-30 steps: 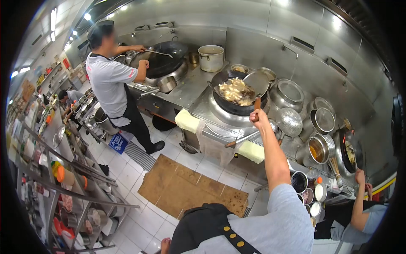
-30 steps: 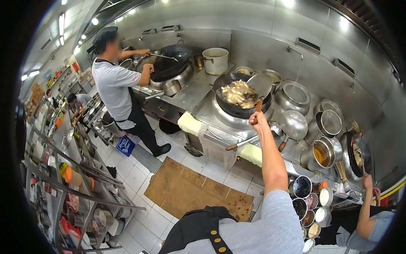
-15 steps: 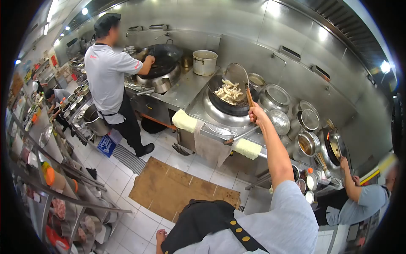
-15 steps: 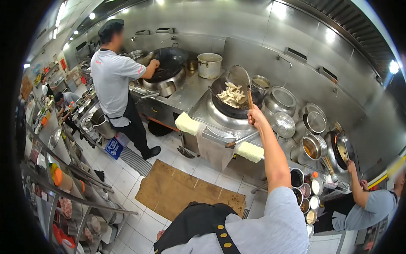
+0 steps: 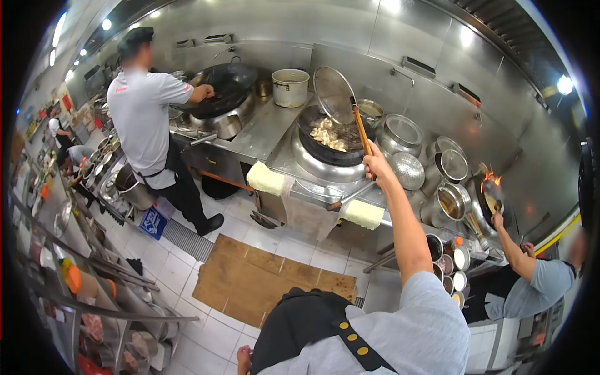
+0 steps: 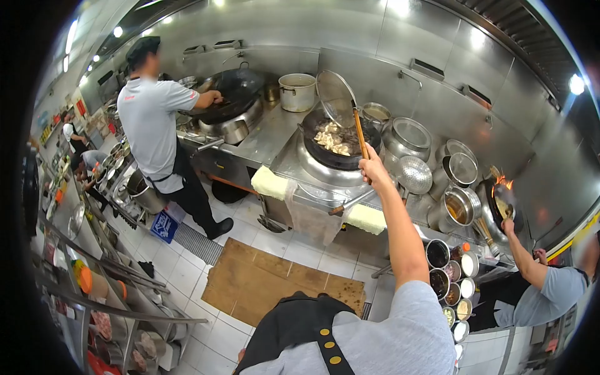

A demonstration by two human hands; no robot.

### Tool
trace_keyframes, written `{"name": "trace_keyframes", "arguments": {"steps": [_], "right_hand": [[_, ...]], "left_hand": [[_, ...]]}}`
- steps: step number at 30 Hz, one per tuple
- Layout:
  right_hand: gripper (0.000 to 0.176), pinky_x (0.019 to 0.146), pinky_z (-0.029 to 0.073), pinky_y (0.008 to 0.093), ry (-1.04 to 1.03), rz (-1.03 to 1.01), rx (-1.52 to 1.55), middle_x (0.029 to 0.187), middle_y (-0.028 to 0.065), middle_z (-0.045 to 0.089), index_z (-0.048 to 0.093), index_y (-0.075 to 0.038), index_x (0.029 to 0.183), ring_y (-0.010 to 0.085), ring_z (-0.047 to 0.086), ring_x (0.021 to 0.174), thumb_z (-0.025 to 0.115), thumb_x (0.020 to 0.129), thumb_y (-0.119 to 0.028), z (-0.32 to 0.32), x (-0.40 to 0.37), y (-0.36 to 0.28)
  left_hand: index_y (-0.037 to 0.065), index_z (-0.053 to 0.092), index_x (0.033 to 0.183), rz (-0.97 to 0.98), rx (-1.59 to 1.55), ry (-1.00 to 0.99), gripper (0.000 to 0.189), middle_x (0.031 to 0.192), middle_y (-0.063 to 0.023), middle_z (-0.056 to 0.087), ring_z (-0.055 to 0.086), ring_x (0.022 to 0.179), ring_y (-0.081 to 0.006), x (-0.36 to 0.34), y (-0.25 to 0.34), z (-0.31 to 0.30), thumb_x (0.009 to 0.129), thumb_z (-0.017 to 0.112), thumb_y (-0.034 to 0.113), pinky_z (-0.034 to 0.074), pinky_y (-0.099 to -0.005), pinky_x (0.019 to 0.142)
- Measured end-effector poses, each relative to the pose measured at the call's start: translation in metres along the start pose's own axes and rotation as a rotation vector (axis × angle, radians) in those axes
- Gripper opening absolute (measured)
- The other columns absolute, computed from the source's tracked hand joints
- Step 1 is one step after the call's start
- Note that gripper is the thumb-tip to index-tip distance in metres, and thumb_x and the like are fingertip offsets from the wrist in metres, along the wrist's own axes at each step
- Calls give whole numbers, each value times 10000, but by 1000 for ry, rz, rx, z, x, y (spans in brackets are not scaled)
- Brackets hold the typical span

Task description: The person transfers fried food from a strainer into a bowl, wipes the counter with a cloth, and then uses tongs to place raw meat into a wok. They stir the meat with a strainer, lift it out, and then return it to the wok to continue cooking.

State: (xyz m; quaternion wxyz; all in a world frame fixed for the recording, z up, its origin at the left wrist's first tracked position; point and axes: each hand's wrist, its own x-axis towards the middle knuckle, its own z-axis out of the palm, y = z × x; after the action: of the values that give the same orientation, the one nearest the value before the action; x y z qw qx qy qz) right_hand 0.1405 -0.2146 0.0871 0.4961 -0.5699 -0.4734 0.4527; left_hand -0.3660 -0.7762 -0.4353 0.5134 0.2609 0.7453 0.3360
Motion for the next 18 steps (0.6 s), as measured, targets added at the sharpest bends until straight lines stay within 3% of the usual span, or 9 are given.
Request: {"name": "trace_keyframes", "arguments": {"steps": [2, 6, 9, 11, 14, 17, 18], "right_hand": [[797, 353, 343, 245, 10, 12, -11, 688, 2, 446, 277, -237, 1478, 85, 418, 473, 471, 754, 31, 1, 2, 13], [799, 361, 353, 268, 23, 169, -56, 698, 4, 450, 243, -282, 1486, 99, 420, 471, 473, 781, 17, 6, 42, 51], [793, 376, 362, 281, -6, 170, 14, 700, 9, 448, 226, -265, 1494, 96, 405, 469, 471, 790, 9, 5, 57, 54], [804, 369, 352, 265, 27, 104, -31, 692, 11, 440, 214, -263, 1500, 96, 404, 464, 451, 784, 12, 7, 47, 48], [815, 358, 334, 254, 21, 53, -31, 666, 15, 431, 197, -277, 1506, 97, 397, 448, 431, 785, 20, 4, 22, 48], [827, 366, 333, 276, 13, 120, -60, 659, 20, 420, 183, -302, 1507, 108, 392, 453, 426, 783, 16, 5, 16, 52], [823, 369, 332, 285, 19, 194, -75, 662, 20, 420, 190, -298, 1505, 113, 398, 464, 430, 781, 10, 8, 22, 54]], "left_hand": [[63, 678, 958, 90, 59, 21, 166, 715, -57, 640, 608, 637, -157, -1, 10, 7, 843, 630, 172, 497, -287, 554], [26, 711, 911, 15, 69, 114, 191, 684, -57, 653, 589, 618, -117, 4, 12, 21, 828, 648, 186, 482, -263, 559], [2, 694, 954, 173, 220, 115, 227, 725, -61, 660, 612, 658, -111, 13, 18, 17, 839, 636, 189, 495, -256, 593], [-2, 684, 983, 171, -107, -12, 257, 790, -89, 688, 661, 729, -152, 5, 26, 15, 853, 636, 215, 525, -283, 655], [-10, 674, 998, 93, -230, 77, 298, 823, -107, 697, 678, 791, -178, -12, 25, 10, 863, 651, 255, 534, -304, 704], [-27, 667, 985, 186, 244, 154, 287, 820, -118, 697, 675, 788, -185, -12, 26, 23, 864, 632, 231, 531, -305, 700], [-27, 667, 985, 188, 254, 149, 287, 820, -118, 697, 675, 788, -185, -15, 26, 22, 864, 632, 231, 531, -305, 700]]}}
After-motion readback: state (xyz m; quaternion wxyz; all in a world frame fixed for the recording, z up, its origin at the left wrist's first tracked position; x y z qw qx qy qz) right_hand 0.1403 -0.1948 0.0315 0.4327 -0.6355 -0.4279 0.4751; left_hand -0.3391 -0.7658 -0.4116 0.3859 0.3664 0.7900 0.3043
